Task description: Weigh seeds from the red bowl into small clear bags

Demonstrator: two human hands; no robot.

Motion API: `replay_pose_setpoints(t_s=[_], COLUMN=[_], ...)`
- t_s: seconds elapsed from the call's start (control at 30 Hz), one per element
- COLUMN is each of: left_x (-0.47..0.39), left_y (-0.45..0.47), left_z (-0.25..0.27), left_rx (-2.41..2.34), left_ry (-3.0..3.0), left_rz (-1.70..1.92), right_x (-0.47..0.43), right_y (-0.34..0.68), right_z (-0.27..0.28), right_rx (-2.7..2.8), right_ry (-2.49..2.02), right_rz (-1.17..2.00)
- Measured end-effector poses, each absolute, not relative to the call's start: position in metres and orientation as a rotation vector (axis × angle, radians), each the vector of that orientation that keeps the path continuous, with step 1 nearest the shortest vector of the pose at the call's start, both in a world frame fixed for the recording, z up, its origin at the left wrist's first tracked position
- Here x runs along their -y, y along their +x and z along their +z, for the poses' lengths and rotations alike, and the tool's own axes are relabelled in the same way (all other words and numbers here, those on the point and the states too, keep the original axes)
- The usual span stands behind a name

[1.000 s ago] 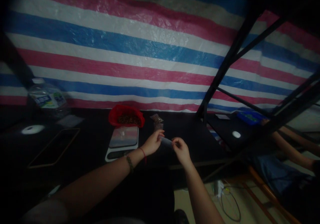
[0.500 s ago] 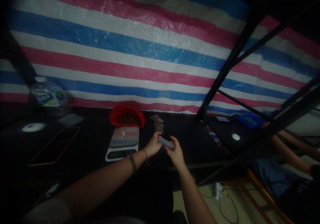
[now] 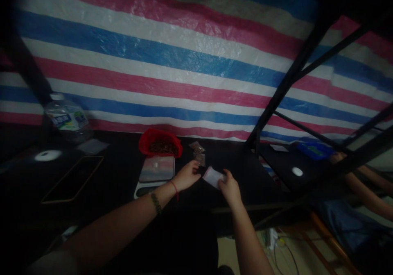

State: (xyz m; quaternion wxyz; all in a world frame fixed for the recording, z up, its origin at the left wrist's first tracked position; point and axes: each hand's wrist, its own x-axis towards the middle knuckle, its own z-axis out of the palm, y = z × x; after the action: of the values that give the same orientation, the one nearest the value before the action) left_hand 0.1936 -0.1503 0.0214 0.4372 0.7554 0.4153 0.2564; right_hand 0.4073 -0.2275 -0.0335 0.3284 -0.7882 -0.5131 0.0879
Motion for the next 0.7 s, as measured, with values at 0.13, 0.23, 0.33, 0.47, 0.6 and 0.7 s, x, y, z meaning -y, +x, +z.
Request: replay_pose_setpoints(t_s=[0.13, 0.23, 0.33, 0.47, 0.6, 0.7], left_x=[0.141, 0.119, 0.086, 0.039, 0.012, 0.003], left_y=[0.157, 0.114, 0.070, 0.031, 0.015, 0.008], left_z=[0.055, 0.079, 0.088, 0.069, 0.035, 0.013], left_rx=[-0.899, -0.908, -1.100, -1.328, -1.484, -1.576], left_ry=[1.864, 1.899, 2.004, 2.238, 2.375, 2.346], left_rz=[0.941, 1.265, 1.538, 1.593, 1.490, 1.525], right_x=[0.217, 0.195, 0.158, 0.099, 0.055, 0.040], right_y=[0.415, 0.406, 0.383, 0.348, 0.330, 0.329], right_z=[-0.025, -0.009, 0.009, 0.022, 0.022, 0.022], right_rx=[1.439, 1.464, 1.587, 1.716, 1.721, 1.696], right_ry=[-2.170, -2.143, -2.081, -2.145, -2.356, -2.479], right_rz=[-0.146, -0.248, -0.218, -0.105, 0.061, 0.140])
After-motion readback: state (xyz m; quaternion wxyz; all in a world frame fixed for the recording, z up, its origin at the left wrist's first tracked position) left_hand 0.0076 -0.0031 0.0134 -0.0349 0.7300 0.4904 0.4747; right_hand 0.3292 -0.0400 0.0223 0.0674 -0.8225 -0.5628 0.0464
